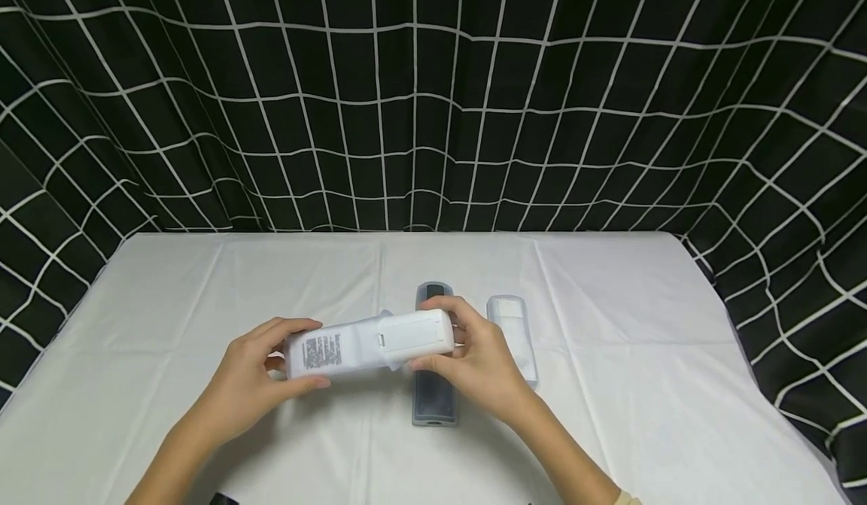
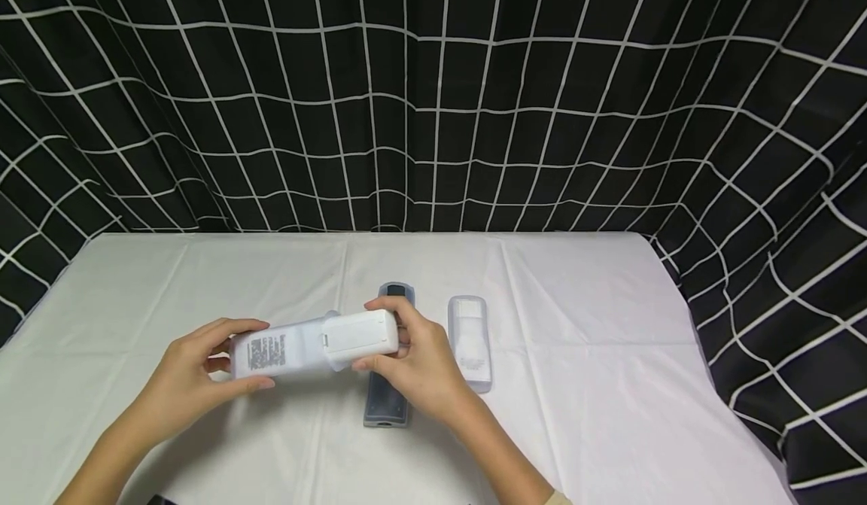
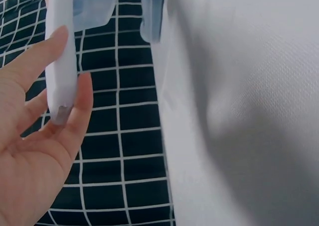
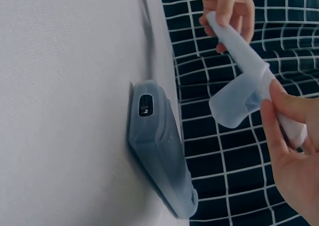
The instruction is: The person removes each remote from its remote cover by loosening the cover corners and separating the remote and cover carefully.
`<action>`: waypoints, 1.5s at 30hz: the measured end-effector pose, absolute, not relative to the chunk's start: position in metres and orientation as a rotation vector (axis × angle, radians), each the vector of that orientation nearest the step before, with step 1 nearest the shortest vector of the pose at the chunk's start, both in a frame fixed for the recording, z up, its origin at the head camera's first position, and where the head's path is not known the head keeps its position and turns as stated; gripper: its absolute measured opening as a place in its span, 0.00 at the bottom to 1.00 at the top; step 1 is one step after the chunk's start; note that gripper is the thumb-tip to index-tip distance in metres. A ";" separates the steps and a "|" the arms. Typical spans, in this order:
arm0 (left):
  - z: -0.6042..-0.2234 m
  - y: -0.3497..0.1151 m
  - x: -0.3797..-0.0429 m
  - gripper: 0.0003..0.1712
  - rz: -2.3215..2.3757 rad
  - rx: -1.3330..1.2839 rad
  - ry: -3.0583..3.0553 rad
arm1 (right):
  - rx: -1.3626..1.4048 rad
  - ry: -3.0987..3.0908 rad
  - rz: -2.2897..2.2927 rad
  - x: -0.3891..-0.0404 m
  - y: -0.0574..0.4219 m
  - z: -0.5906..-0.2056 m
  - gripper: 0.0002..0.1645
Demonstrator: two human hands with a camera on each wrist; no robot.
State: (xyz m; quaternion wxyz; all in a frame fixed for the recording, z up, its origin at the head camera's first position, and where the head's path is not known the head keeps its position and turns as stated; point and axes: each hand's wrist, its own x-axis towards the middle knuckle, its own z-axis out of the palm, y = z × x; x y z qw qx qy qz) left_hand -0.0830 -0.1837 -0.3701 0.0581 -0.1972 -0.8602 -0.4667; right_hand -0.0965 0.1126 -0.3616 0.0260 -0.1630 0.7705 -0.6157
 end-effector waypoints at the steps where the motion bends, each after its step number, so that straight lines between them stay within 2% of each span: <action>1: -0.369 -0.184 -0.083 0.33 -1.412 -0.599 -2.598 | -0.519 2.394 -1.891 -0.097 0.113 -0.361 0.39; 14: -0.363 -0.183 -0.083 0.35 -1.560 -0.473 -2.479 | -0.782 2.856 -1.409 -0.098 0.116 -0.362 0.40; 18: -0.361 -0.183 -0.083 0.35 -1.721 -0.410 -2.412 | -0.817 2.931 -1.312 -0.097 0.118 -0.364 0.36; 25: -0.358 -0.184 -0.085 0.27 -1.878 -0.269 -2.345 | -0.879 2.941 -1.369 -0.098 0.122 -0.365 0.34; 32: -0.362 -0.181 -0.089 0.18 -1.964 -0.257 -2.256 | -0.841 2.921 -1.428 -0.099 0.124 -0.364 0.33; 45: -0.363 -0.176 -0.089 0.13 -2.025 -0.204 -2.147 | -0.842 2.915 -1.465 -0.100 0.125 -0.365 0.33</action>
